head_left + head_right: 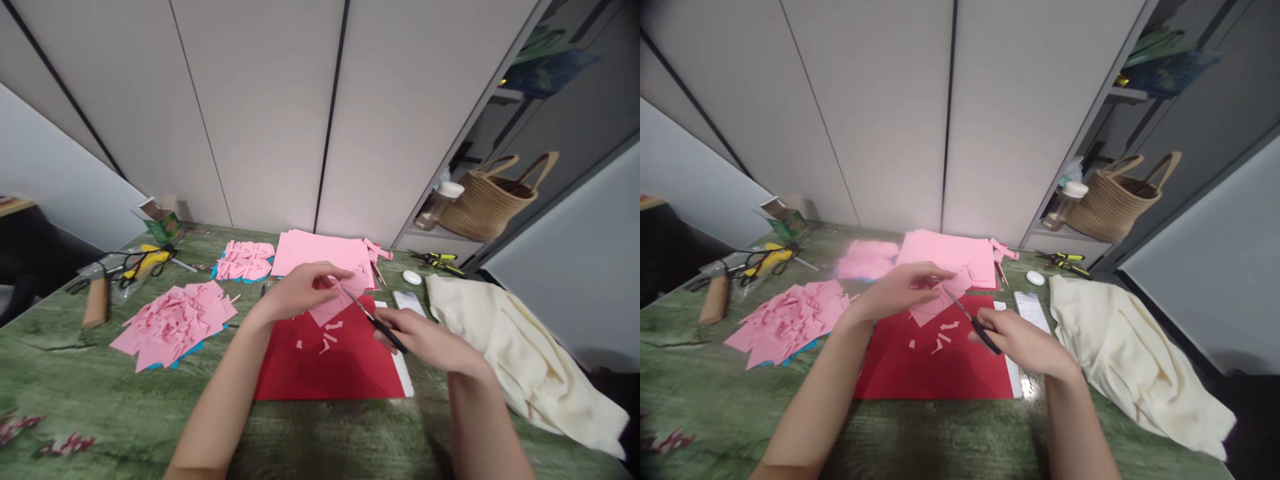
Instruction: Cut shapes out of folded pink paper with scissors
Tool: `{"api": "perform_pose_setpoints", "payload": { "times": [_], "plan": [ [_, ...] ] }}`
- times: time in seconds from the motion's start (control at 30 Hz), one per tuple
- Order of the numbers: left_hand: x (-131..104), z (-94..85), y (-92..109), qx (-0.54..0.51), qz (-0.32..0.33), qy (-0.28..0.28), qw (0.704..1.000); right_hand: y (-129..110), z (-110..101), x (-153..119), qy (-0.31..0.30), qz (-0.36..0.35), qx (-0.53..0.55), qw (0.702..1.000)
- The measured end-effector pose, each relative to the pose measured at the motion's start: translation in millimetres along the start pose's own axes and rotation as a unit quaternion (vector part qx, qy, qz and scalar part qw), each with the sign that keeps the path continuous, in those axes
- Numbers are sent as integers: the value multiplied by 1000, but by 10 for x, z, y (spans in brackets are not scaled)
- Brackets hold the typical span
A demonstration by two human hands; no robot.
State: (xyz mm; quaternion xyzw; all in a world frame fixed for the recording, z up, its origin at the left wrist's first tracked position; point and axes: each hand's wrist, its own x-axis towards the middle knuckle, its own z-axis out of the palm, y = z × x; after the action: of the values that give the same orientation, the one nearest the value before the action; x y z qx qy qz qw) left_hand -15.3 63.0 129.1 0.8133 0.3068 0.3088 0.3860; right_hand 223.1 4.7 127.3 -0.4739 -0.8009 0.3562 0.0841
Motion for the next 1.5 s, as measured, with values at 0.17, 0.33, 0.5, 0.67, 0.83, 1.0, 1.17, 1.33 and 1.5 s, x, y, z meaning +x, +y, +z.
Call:
{"api": "perform_pose_setpoints", "payload": {
  "times": [0.17,0.33,0.5,0.67,0.83,1.0,1.17,1.33,1.5],
  "plan": [
    [6,-9,-12,-6,4,7,1000,-2,19,12,8,-2,-1,1000],
    [21,-11,-34,-20,0,9,1000,0,36,20,9,-9,6,1000],
    [29,-14,-48,-46,-8,6,999,0,47,25,13,-13,12,1000],
    [27,-18,-38,-49,-11,8,999,-15,43,29,16,-10,8,1000],
    [30,-13,-40,-44,-1,11,999,-12,56,38,24,-11,11,1000],
    [34,-17,-45,-30,-2,22,999,2,67,49,27,-15,24,999],
    [28,-32,-54,-20,-3,19,1000,10,66,58,15,-8,36,999],
    [17,-49,-62,-18,3,16,1000,-6,75,68,16,-3,32,999],
    [15,-55,-69,-25,2,16,1000,-34,94,71,30,-6,18,999]
  ]
}}
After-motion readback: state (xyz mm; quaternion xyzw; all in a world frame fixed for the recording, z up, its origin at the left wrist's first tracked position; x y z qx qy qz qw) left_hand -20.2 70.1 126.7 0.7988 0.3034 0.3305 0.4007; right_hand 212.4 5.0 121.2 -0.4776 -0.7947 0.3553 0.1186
